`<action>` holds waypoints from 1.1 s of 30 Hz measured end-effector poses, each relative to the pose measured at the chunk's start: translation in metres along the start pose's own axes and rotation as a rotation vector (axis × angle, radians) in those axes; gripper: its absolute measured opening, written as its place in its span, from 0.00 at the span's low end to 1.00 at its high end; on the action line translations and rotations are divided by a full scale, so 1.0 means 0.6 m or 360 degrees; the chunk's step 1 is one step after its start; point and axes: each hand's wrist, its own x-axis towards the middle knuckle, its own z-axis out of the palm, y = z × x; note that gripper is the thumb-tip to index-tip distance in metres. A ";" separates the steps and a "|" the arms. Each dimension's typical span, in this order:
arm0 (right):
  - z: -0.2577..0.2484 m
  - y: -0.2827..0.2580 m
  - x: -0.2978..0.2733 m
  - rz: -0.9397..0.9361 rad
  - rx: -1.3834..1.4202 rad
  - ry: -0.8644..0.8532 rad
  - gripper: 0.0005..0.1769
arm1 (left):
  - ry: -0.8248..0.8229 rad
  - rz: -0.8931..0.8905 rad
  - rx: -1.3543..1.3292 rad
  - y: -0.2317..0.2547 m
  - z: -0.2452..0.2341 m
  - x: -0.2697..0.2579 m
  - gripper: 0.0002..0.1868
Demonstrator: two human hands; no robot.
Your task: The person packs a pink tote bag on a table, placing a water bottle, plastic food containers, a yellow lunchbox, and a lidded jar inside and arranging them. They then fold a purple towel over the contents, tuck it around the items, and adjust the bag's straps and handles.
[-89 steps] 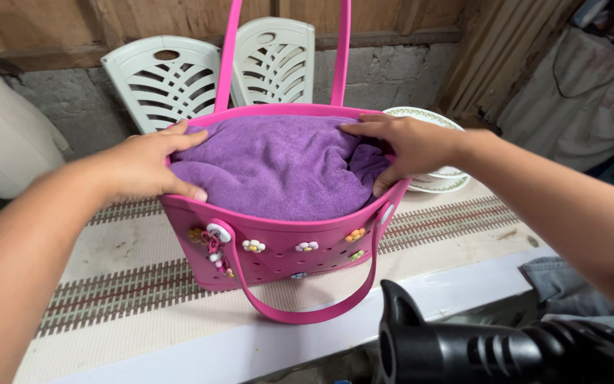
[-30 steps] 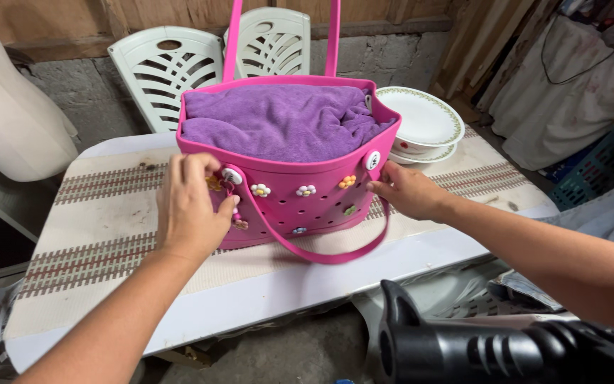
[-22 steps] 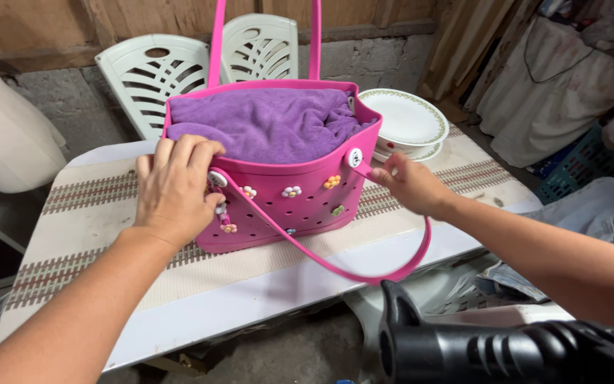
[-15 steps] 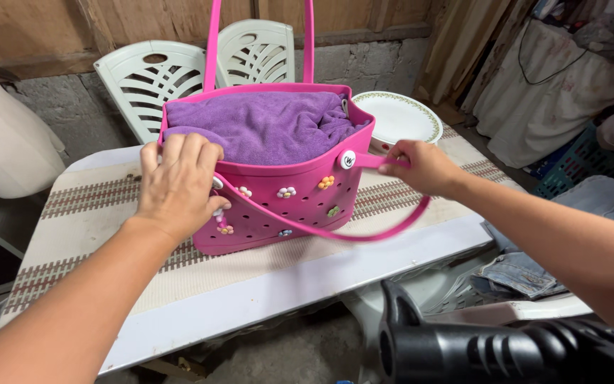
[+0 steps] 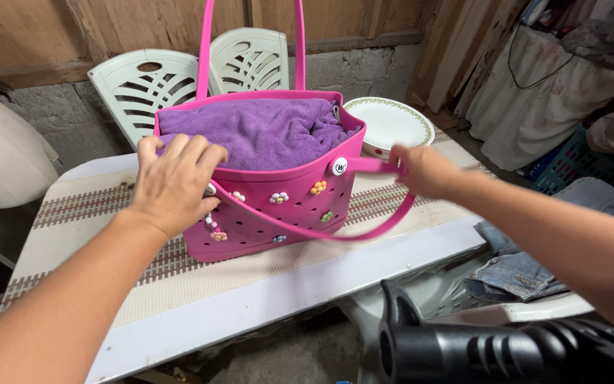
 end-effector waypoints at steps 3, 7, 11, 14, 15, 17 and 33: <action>0.072 0.004 -0.014 0.0000 0.0422 -0.0096 0.16 | 0.0132 -0.0286 -0.0147 0.006 0.013 -0.020 0.44; 0.149 -0.028 -0.039 0.0143 0.0850 -0.0266 0.15 | 0.0247 -0.0881 -0.0355 0.012 0.040 -0.056 0.40; 0.162 -0.083 -0.040 -0.0359 0.0670 -0.0041 0.15 | 0.0154 -0.1437 -0.1039 0.035 0.087 -0.088 0.30; 0.145 -0.123 -0.032 -0.0447 0.0695 0.0138 0.12 | -0.0110 -0.1513 -0.0993 0.040 0.115 -0.089 0.26; 0.137 -0.133 -0.030 -0.0360 0.0715 0.0142 0.11 | -0.0126 -0.1580 -0.1065 0.042 0.120 -0.090 0.26; 0.117 -0.141 -0.030 -0.0130 0.0863 0.0115 0.12 | -0.0161 -0.1710 -0.1212 0.046 0.128 -0.084 0.24; 0.114 -0.132 -0.008 0.0035 0.1541 -0.0133 0.20 | 0.0074 -0.1638 -0.1352 0.054 0.098 -0.072 0.31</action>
